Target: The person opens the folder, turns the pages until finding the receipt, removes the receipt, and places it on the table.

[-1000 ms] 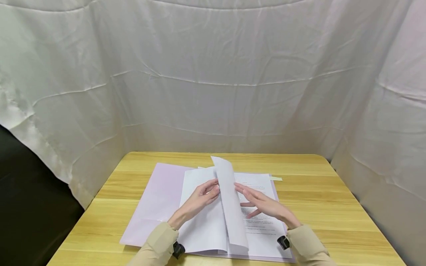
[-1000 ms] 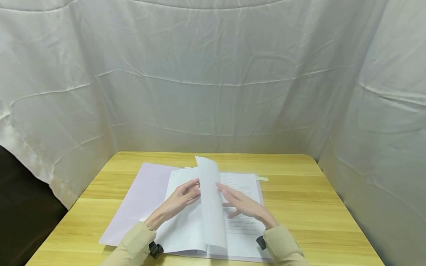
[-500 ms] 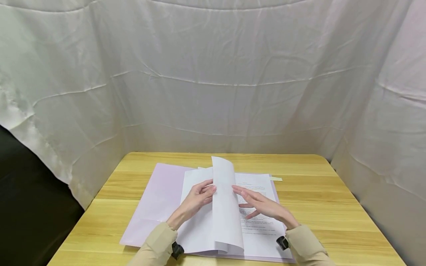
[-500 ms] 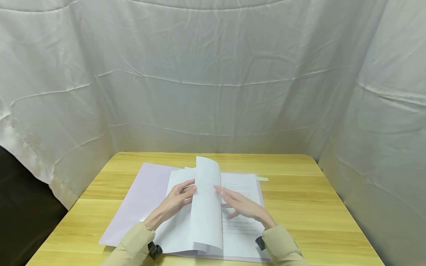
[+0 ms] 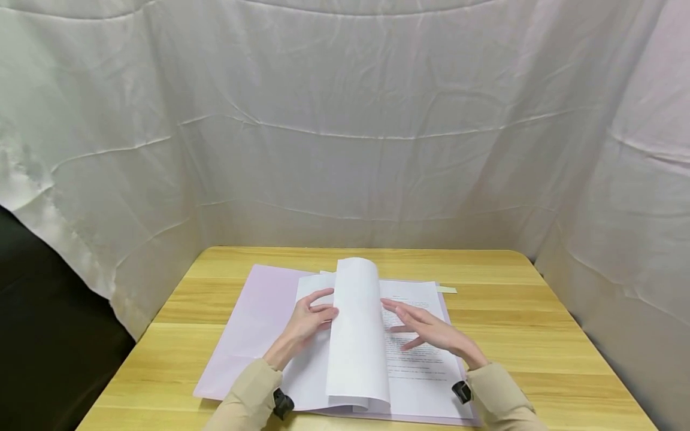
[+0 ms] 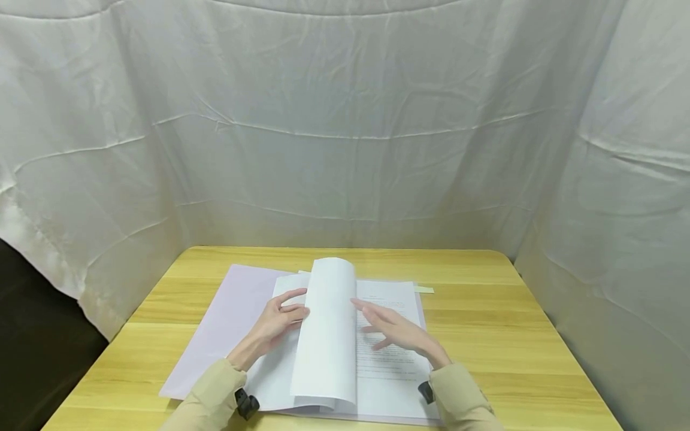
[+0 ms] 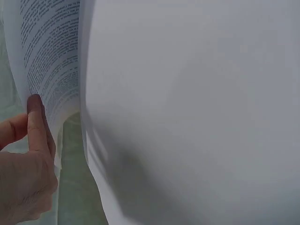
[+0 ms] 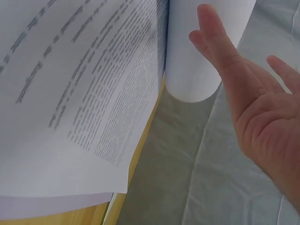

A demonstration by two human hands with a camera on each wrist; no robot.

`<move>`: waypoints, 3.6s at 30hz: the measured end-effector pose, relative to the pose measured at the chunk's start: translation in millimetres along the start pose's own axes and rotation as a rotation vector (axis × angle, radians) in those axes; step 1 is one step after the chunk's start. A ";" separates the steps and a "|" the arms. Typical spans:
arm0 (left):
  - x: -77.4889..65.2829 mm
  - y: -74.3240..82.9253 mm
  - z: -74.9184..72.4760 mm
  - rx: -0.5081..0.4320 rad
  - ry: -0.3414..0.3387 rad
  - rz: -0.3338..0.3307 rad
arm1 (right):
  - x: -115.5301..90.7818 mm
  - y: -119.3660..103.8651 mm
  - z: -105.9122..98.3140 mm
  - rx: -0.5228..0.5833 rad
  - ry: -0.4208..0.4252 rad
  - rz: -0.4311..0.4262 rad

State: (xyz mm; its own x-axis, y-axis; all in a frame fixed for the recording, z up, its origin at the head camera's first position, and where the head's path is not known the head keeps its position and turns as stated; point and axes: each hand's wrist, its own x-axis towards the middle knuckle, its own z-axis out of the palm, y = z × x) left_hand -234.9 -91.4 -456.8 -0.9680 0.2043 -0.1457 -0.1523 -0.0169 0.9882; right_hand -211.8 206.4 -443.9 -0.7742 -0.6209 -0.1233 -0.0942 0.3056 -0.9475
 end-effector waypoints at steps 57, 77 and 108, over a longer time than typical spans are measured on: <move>7.6 -20.8 -66.2 0.894 0.134 0.119 | 22.7 68.5 -79.4 -0.483 0.448 0.129; 8.4 -26.4 -62.2 0.911 -0.211 0.196 | 40.4 76.0 -89.5 -0.564 0.505 0.165; 3.1 -24.0 -62.1 0.938 -0.302 0.119 | 48.9 74.3 -95.8 -0.538 0.696 0.183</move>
State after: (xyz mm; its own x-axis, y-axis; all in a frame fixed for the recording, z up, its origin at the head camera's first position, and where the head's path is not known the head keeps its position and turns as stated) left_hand -246.6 -151.1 -483.9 -0.8557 0.4941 -0.1538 0.2877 0.7013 0.6522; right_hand -316.7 267.9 -492.0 -0.9935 -0.0048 0.1137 -0.0772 0.7621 -0.6428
